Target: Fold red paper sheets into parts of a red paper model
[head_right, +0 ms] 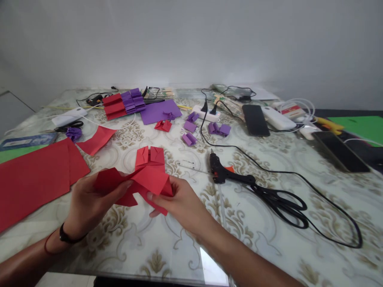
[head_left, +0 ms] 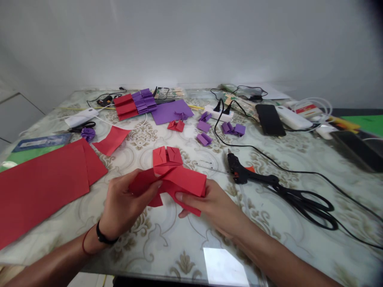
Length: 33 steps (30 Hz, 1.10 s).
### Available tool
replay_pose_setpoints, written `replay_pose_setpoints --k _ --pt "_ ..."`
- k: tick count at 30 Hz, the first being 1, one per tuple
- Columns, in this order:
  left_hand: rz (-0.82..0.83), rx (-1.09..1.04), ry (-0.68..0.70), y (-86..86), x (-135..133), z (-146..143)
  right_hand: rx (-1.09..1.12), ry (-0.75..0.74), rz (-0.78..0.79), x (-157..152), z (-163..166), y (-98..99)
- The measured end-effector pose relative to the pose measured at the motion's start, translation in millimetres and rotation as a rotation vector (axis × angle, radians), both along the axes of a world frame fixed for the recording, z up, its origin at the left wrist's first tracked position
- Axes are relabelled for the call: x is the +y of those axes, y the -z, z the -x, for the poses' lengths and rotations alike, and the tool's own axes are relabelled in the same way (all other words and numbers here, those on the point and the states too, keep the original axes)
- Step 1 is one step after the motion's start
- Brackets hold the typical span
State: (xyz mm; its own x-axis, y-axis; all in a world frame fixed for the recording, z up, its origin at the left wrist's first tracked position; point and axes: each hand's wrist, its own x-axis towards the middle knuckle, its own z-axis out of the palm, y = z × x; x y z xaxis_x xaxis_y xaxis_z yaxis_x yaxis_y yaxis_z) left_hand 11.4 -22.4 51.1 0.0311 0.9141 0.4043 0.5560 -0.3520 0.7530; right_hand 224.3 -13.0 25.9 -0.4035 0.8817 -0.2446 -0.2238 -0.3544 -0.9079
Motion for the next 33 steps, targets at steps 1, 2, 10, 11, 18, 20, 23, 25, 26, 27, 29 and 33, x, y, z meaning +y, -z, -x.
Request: replay_pose_setpoints --k 1,2,10,11,18,20,23,25,26,27,29,33 --pt "0.014 -0.023 0.017 -0.4 0 0 -0.022 0.047 -0.022 1 0 -0.4" --pt "0.026 -0.046 0.032 -0.7 1 -1 -0.045 0.104 -0.048 2 0 -0.9" --pt "0.209 -0.246 0.024 6.7 2 -7 -0.125 0.435 -0.320 1 4 -2.2" --pt "0.220 -0.256 0.015 8.2 2 -7 -0.122 0.414 -0.321 1 5 -1.8" --pt "0.120 -0.199 0.050 13.9 1 -8 -0.269 0.302 -0.356 4 1 4.0" --pt "0.019 -0.179 0.068 14.0 1 -7 -0.370 0.292 -0.443 6 -2 4.4" --pt "0.013 -0.119 0.093 13.3 3 -4 -0.449 0.273 -0.512 6 -3 2.6" --pt "0.104 -0.151 0.119 12.8 6 -2 -0.441 0.309 -0.521 4 -3 0.5" --pt "0.149 -0.187 0.133 12.6 6 -1 -0.427 0.338 -0.525 2 -3 -0.7" --pt "0.187 -0.223 0.141 12.4 7 -1 -0.412 0.360 -0.531 1 -2 -1.7" --pt "0.223 -0.275 0.143 11.9 8 -1 -0.395 0.372 -0.542 -2 -2 -3.3" --pt "0.228 -0.323 0.137 9.1 8 -3 -0.433 0.362 -0.538 -2 -1 -3.4"
